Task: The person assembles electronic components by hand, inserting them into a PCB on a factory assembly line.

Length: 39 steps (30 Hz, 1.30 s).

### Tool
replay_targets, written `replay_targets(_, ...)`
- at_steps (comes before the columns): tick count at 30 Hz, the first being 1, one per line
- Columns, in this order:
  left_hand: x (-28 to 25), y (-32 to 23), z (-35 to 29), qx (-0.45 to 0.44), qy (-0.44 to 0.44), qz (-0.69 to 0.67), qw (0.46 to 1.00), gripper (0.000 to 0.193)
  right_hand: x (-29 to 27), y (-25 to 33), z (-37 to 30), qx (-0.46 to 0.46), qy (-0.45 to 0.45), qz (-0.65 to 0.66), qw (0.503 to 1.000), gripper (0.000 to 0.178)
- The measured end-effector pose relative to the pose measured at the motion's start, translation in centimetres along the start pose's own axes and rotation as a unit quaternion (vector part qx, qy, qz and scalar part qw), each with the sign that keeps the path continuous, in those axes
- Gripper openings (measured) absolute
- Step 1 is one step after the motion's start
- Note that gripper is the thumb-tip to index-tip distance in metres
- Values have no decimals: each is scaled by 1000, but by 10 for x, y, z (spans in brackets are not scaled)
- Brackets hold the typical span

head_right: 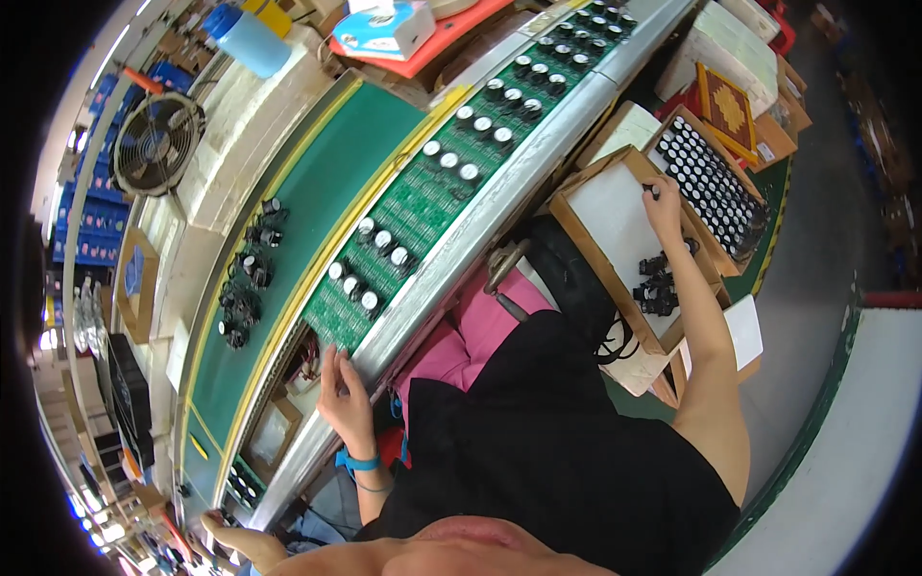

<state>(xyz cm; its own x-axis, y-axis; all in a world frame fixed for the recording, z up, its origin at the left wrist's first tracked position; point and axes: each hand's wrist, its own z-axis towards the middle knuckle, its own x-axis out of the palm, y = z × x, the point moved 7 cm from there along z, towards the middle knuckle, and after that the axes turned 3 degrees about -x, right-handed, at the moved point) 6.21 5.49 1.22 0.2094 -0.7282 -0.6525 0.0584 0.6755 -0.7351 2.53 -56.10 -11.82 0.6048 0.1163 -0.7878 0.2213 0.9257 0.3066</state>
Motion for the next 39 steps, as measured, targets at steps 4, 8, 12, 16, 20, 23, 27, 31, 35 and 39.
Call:
replay_targets(4,10,-13,5,37,-9,-11,999,29,-27,63,17,228,125,329,908,25)
replay_targets(8,21,-27,12,28,36,-22,999,29,-69,189,32,145,176,449,864,27)
replay_targets(12,31,-40,15,116,33,-23,992,28,-74,284,52,-43,180,366,912,29)
replay_targets(16,35,-34,14,122,34,-20,992,28,-53,334,71,-87,186,279,938,30)
replay_targets(20,33,-39,10,199,5,-5,980,27,-22,345,80,-114,187,126,968,26)
replay_targets(23,34,-38,10,205,8,-8,979,27,-8,349,86,-132,207,66,967,24)
replay_targets(27,35,-39,10,216,13,-16,976,29,-3,349,88,-157,207,25,965,24)
replay_targets(31,35,-39,8,221,11,-14,975,29,-3,356,90,-152,214,17,965,23)
replay_targets(35,35,-39,9,226,6,-12,974,29,0,355,89,-173,198,9,965,22)
replay_targets(39,35,-41,9,224,8,-16,974,29,-1,358,88,-176,186,2,967,21)
